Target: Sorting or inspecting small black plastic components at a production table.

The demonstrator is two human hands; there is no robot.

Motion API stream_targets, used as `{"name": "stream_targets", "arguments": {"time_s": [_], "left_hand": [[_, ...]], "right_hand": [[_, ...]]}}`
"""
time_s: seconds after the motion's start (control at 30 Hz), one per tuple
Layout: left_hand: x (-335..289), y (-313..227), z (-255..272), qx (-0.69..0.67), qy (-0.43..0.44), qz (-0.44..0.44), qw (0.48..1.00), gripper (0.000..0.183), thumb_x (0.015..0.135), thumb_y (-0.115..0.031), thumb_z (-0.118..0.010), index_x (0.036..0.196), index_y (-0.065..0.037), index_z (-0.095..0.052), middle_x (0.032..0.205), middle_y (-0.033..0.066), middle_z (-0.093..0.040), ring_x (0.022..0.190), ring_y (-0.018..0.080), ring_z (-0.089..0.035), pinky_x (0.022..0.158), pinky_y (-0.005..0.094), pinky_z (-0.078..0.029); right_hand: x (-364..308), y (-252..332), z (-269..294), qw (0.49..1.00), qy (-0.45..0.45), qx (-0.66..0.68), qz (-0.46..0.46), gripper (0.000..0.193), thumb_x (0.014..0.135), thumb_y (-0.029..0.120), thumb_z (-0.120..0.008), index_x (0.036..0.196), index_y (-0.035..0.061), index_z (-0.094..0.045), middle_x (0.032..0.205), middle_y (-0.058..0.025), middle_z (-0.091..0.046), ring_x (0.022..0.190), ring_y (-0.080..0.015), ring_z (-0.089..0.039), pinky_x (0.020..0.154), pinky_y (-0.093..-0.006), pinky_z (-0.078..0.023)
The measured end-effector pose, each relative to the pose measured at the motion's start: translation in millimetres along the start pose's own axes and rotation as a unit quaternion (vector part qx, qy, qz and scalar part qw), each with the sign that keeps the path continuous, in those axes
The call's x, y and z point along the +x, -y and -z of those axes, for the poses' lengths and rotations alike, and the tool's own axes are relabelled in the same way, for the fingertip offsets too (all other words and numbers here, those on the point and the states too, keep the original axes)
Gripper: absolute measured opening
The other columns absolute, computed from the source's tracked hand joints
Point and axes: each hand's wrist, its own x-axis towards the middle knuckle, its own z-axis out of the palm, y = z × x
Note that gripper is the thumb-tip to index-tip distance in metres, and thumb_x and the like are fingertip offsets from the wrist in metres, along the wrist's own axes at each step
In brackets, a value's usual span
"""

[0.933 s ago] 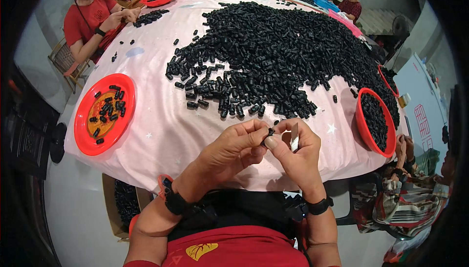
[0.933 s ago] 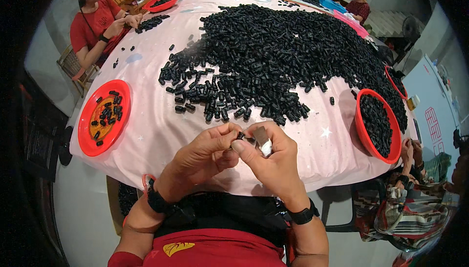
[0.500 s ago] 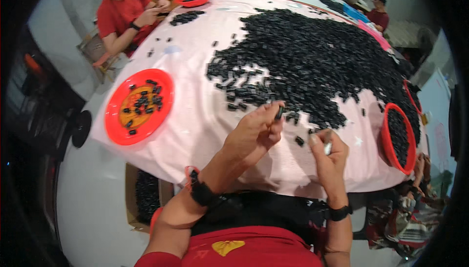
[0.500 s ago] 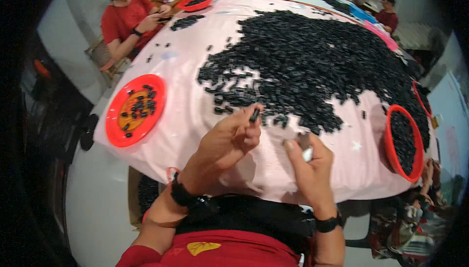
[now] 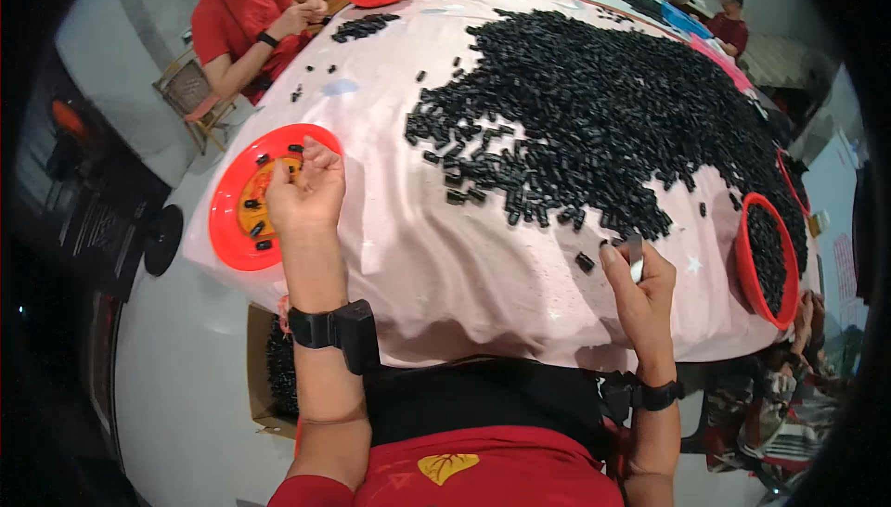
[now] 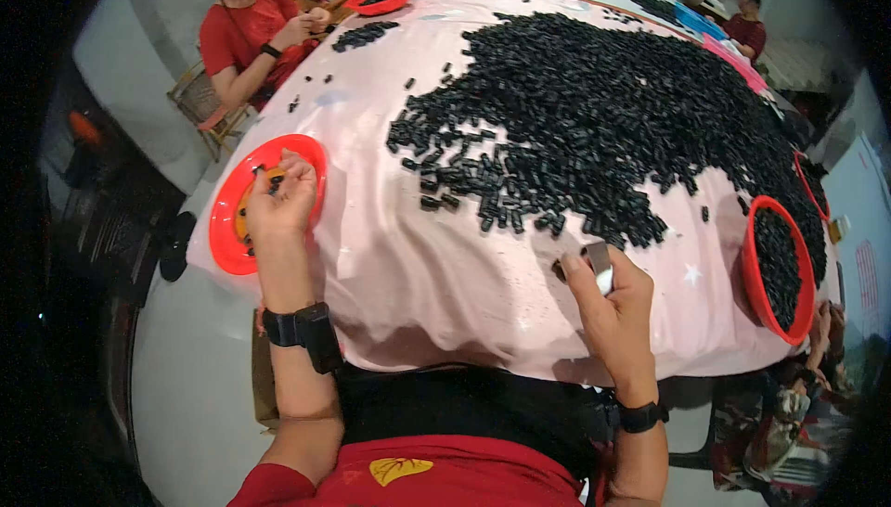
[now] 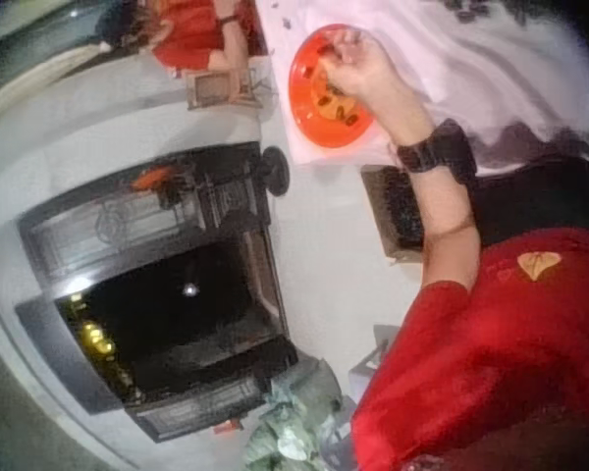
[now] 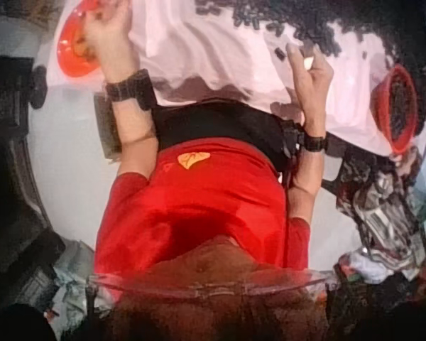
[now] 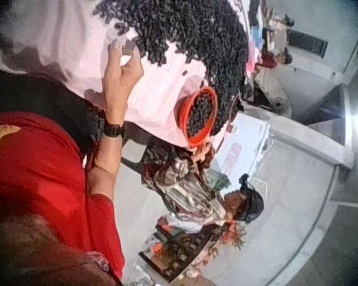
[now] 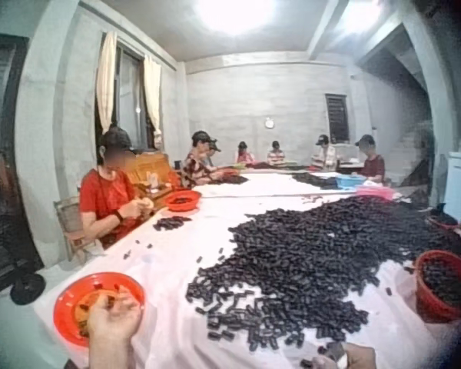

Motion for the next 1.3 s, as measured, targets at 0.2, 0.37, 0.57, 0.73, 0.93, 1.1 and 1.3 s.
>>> {"name": "stream_targets", "arguments": {"time_s": [0.2, 0.37, 0.57, 0.73, 0.93, 1.1, 1.3], "left_hand": [[-51.0, 120.9, 19.7, 0.55, 0.25, 0.129, 0.786, 0.024, 0.089, -0.019, -0.059, 0.106, -0.003, -0.062, 0.087, 0.0024, -0.06, 0.065, 0.0079, -0.049, 0.058, 0.0252, -0.042], [-82.0, 177.2, 64.0, 0.682, 0.457, 0.127, 0.556, 0.021, 0.086, -0.013, -0.062, 0.104, -0.003, -0.066, 0.084, 0.0043, -0.058, 0.074, 0.0158, -0.056, 0.066, 0.0269, -0.046], [-89.3, 193.6, 85.3, 0.769, 0.529, -0.115, 0.339, 0.014, 0.078, -0.007, -0.065, 0.091, -0.004, -0.065, 0.085, 0.0131, -0.058, 0.079, 0.0321, -0.058, 0.071, 0.0351, -0.048], [-86.4, 190.3, 77.0, 0.754, 0.501, -0.068, 0.42, 0.014, 0.085, -0.012, -0.062, 0.096, -0.004, -0.066, 0.074, 0.0071, -0.059, 0.067, 0.0197, -0.057, 0.062, 0.0292, -0.046], [-98.3, 161.1, 46.6, 0.546, 0.291, 0.369, 0.693, 0.029, 0.093, -0.022, -0.058, 0.114, -0.002, -0.06, 0.086, -0.0004, -0.06, 0.07, 0.003, -0.049, 0.06, 0.0169, -0.039], [-98.9, 154.6, 48.6, 0.492, 0.27, 0.415, 0.716, 0.036, 0.092, -0.024, -0.059, 0.122, -0.004, -0.054, 0.092, -0.0005, -0.06, 0.073, 0.0032, -0.05, 0.065, 0.018, -0.042], [-103.7, 153.6, 46.9, 0.456, 0.264, 0.452, 0.72, 0.032, 0.093, -0.024, -0.059, 0.12, -0.007, -0.056, 0.093, -0.0031, -0.06, 0.076, 0.0031, -0.053, 0.069, 0.019, -0.044]], "right_hand": [[5.5, -11.2, 21.6, 0.995, -0.093, -0.029, 0.023, 0.02, 0.088, 0.017, -0.065, 0.076, 0.0021, -0.06, 0.064, 0.005, -0.053, 0.06, -0.0021, -0.042, 0.053, -0.0206, -0.033], [4.9, -2.9, 21.4, 0.993, -0.11, 0.005, 0.031, 0.018, 0.087, 0.016, -0.066, 0.078, 0.0014, -0.061, 0.066, 0.0046, -0.054, 0.061, -0.0024, -0.044, 0.054, -0.0201, -0.035], [5.8, -1.7, 24.7, 0.996, -0.081, -0.003, 0.035, 0.016, 0.088, 0.015, -0.065, 0.081, 0.001, -0.061, 0.068, 0.0047, -0.055, 0.064, -0.0028, -0.045, 0.056, -0.0198, -0.036], [5.8, -6.9, 23.2, 0.998, -0.061, 0.006, 0.029, 0.016, 0.088, 0.017, -0.065, 0.082, 0.002, -0.062, 0.069, 0.0049, -0.056, 0.065, -0.0028, -0.045, 0.057, -0.0203, -0.037], [4.1, -4.0, 17.9, 0.998, -0.049, 0.008, 0.045, 0.016, 0.089, 0.016, -0.064, 0.084, 0.001, -0.062, 0.071, 0.0035, -0.057, 0.068, -0.0035, -0.046, 0.061, -0.0206, -0.039], [-0.3, 1.8, 16.0, 0.998, -0.003, 0.019, 0.066, 0.016, 0.088, 0.016, -0.065, 0.085, 0.0004, -0.063, 0.069, 0.0022, -0.058, 0.064, -0.0033, -0.047, 0.057, -0.0201, -0.039], [-3.8, 5.2, 12.8, 0.996, 0.062, -0.037, 0.055, 0.02, 0.083, 0.02, -0.071, 0.082, 0.0011, -0.064, 0.061, 0.0007, -0.058, 0.054, -0.0024, -0.047, 0.047, -0.0205, -0.037]]}}
